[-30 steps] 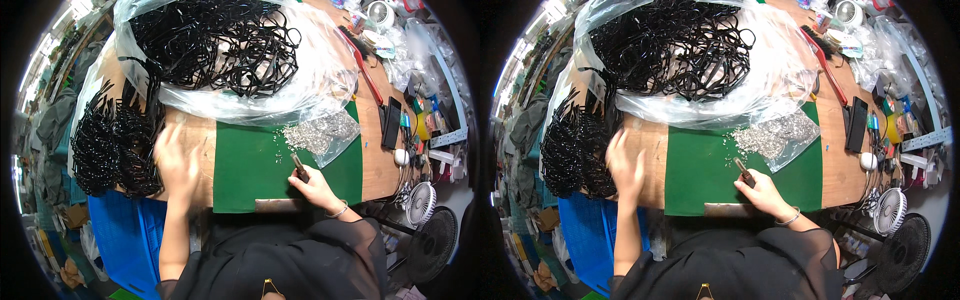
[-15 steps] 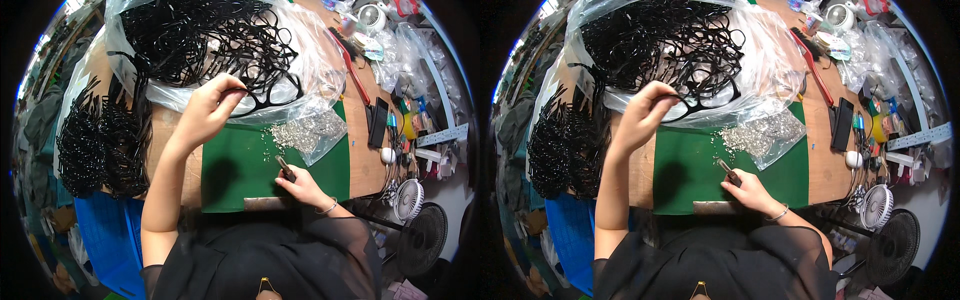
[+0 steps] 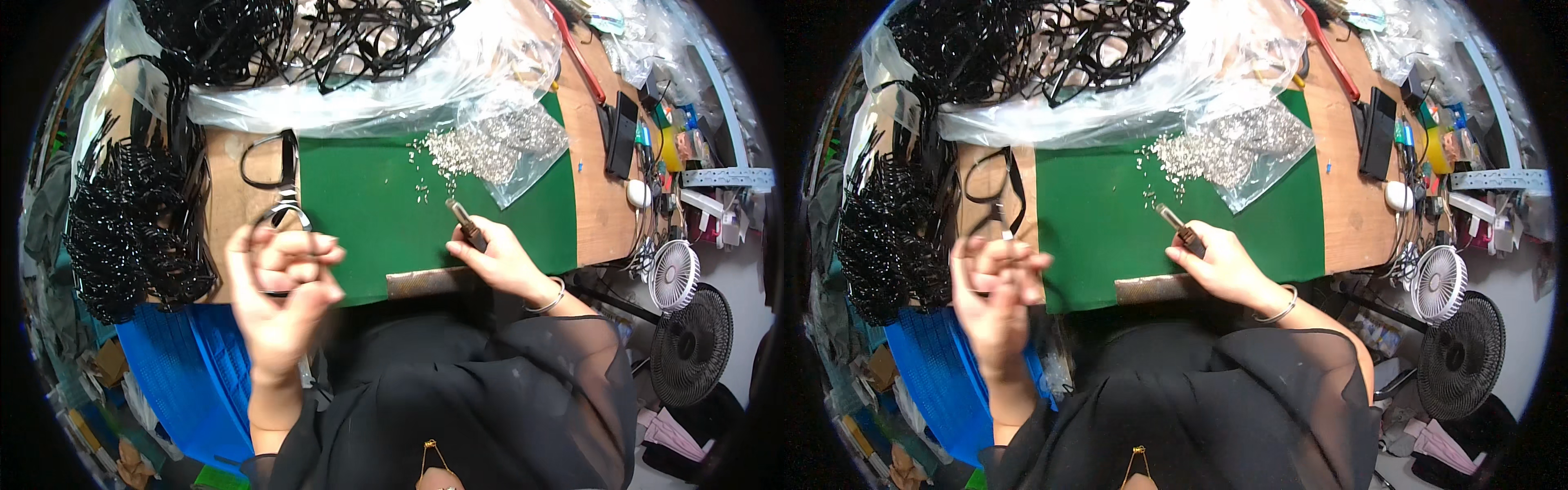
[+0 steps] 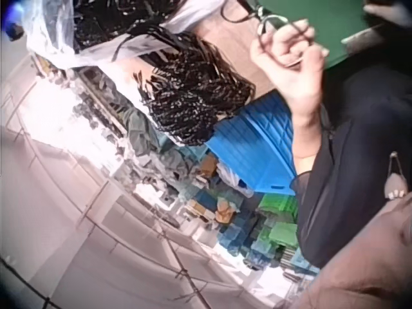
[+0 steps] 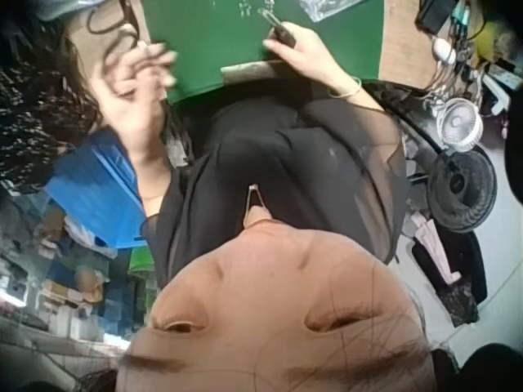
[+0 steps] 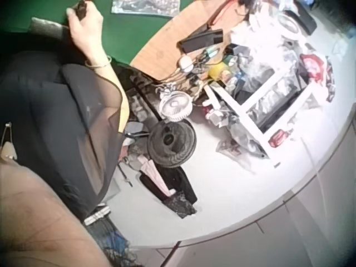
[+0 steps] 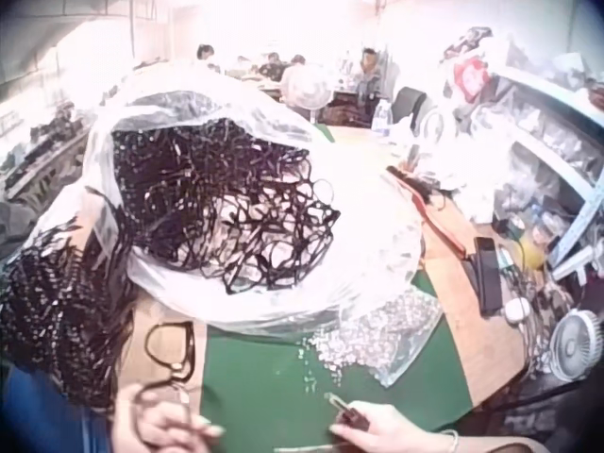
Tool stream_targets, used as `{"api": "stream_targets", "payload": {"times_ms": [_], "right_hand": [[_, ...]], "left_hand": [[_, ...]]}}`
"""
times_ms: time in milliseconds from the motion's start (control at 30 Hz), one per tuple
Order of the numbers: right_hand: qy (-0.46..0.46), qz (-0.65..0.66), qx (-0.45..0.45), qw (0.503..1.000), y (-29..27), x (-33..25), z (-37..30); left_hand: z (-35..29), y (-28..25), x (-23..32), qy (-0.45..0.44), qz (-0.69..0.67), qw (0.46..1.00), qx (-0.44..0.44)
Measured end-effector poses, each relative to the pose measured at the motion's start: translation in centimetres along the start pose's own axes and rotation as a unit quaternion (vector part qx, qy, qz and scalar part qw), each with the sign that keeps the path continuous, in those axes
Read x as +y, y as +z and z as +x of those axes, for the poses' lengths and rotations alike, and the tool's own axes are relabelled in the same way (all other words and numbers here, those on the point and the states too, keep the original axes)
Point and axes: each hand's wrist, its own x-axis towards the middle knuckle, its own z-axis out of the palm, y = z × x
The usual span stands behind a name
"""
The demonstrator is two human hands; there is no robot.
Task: The person repeatedly picks up black eyeglass frames and uses pliers to press or adjust the frame arms. The frames are handled one at a time and placed back on the table after each adjustment.
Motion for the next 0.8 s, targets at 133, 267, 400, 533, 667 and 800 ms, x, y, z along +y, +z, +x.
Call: {"api": "stream_targets", "payload": {"times_ms": [133, 267, 400, 533, 667, 800], "right_hand": [[0.024, 0.023, -0.018, 0.999, 0.3, -0.8, -0.8], [0.023, 0.06, -0.046, 0.997, -0.4, -2.2, -2.0], [0.025, 0.159, -0.032, 0.986, -0.9, -4.7, -2.9], [-0.103, 0.117, -0.012, 0.988, 1.4, -5.5, -2.9], [-0.032, 0.229, -0.022, 0.973, 1.9, -4.7, -2.8], [-0.071, 0.179, -0.008, 0.981, 2.2, -4.8, -2.8]], "left_hand": [[-2.4, 2.2, -4.1, -0.041, 0.066, 0.997, -0.008], [-2.6, 3.4, -5.0, -0.035, 0.128, 0.991, -0.008], [-2.6, 4.1, -4.7, -0.061, 0.083, 0.992, -0.066], [-2.5, 4.9, -4.8, -0.047, 0.098, 0.989, -0.102], [-2.9, 4.4, -5.1, 0.019, 0.234, 0.971, -0.048], [-3.4, 4.9, -4.7, -0.012, 0.247, 0.967, -0.067]]}}
